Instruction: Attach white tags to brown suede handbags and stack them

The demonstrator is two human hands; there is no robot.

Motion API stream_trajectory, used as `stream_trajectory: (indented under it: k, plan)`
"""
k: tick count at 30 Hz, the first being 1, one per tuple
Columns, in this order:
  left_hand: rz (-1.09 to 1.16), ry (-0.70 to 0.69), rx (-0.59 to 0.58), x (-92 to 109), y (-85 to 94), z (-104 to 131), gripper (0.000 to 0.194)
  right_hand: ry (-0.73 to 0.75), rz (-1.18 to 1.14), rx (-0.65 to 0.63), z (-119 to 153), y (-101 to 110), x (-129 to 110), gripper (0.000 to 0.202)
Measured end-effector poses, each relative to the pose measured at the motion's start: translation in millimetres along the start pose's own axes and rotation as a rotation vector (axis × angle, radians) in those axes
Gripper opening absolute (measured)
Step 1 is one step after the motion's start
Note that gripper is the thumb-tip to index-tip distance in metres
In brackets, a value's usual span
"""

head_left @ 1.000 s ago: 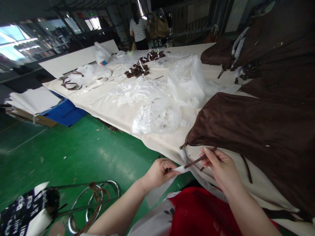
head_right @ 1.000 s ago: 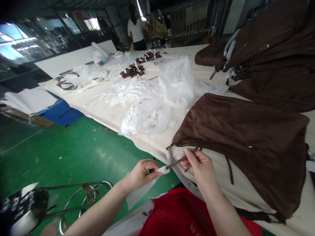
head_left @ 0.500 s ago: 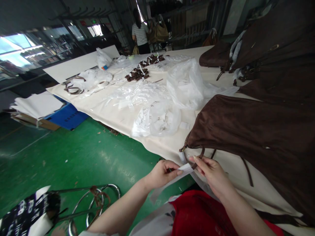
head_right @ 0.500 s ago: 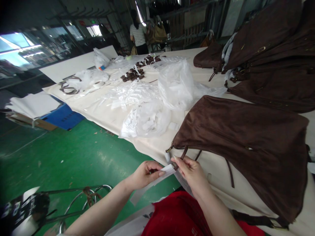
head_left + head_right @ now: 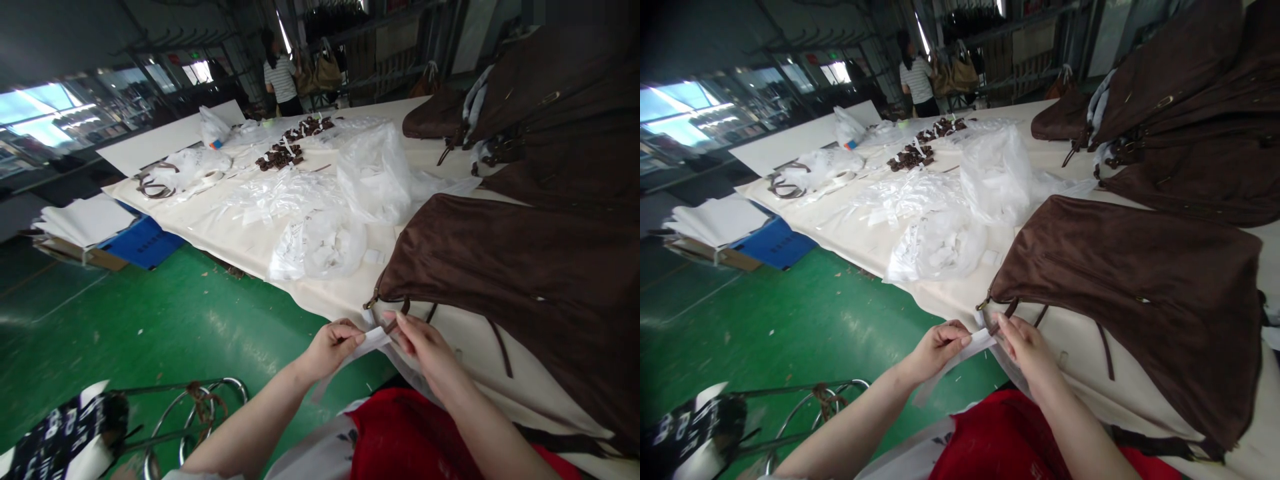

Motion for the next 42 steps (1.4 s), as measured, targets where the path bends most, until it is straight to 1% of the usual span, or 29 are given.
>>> stream_trajectory:
  k: [2,4,6,7,8,10,11,12,14,15,16,18,20,22,26,29,33,35,36,39,40,42]
  plan:
    - [0.006,0.056,-0.061,-3,-2.2,2,0.038,-0.021,-0.084,0.031,-3,5,-4,0.050]
    - [-0.013,0.097,-0.143,-1,-5.9,3,0.039,-0.056,-0.121,0.049,-6,7,-5,0.047]
    - [-0.092,0.075,-0.199,6,-7.2,3,0.040,-0.051,-0.067,0.063,-7,8,-6,0.044]
    - [-0.146,0.045,-0.213,12,-6.4,3,0.040,-0.008,0.001,0.077,-8,10,-8,0.042]
    - [-0.198,0.012,-0.223,18,-4.6,2,0.039,0.061,0.099,0.101,-7,13,-12,0.039]
    - [-0.265,-0.017,-0.266,26,0.3,1,0.039,0.270,0.346,0.170,-4,19,-26,0.028]
    - [-0.272,-0.002,-0.298,27,3.3,1,0.041,0.391,0.475,0.188,-2,20,-33,0.026]
    - [-0.262,0.036,-0.335,26,6.4,2,0.044,0.504,0.601,0.183,1,19,-40,0.031]
    - [-0.203,0.161,-0.406,20,12.4,4,0.048,0.681,0.841,0.106,5,14,-47,0.049]
    - [-0.161,0.231,-0.431,17,14.9,5,0.050,0.740,0.950,0.050,7,10,-47,0.053]
    - [-0.118,0.291,-0.448,14,16.8,6,0.051,0.776,1.050,0.002,7,6,-46,0.054]
    - [-0.045,0.374,-0.463,12,18.6,9,0.052,0.803,1.197,-0.044,7,2,-41,0.047]
    - [-0.002,0.409,-0.445,13,19.1,10,0.052,0.805,1.286,-0.053,6,0,-35,0.040]
    - [0.022,0.415,-0.408,17,19.3,10,0.052,0.822,1.331,-0.067,7,-1,-30,0.037]
    - [0.041,0.370,-0.352,21,16.6,5,0.051,0.866,1.313,-0.087,8,0,-27,0.038]
    - [-0.025,0.341,-0.304,19,9.6,-3,0.049,0.875,1.266,-0.081,8,0,-28,0.038]
    - [-0.181,0.273,-0.246,20,-5.8,-20,0.044,0.876,1.184,-0.092,8,-1,-26,0.038]
    - [-0.262,0.225,-0.218,24,-11.9,-28,0.041,0.873,1.132,-0.045,6,5,-26,0.042]
    - [-0.298,0.200,-0.196,26,-13.6,-31,0.039,0.860,1.105,0.007,4,10,-26,0.043]
    - [-0.386,0.153,-0.129,30,-16.4,-37,0.036,0.754,1.061,0.217,-3,32,-30,0.040]
    - [-0.411,0.145,-0.110,31,-17.2,-38,0.035,0.712,1.061,0.268,-6,39,-31,0.037]
    - [-0.458,0.129,-0.078,32,-19.5,-41,0.033,0.650,1.061,0.312,-11,48,-34,0.033]
Point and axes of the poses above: each hand's wrist, its own z-axis away from the middle knuckle, its own y-axis out of the back of the hand, x = y × z, the point moved 5 cm from there along -z, towards the middle knuckle, and after that the axes turned 3 degrees about y, right-handed, at the moved point
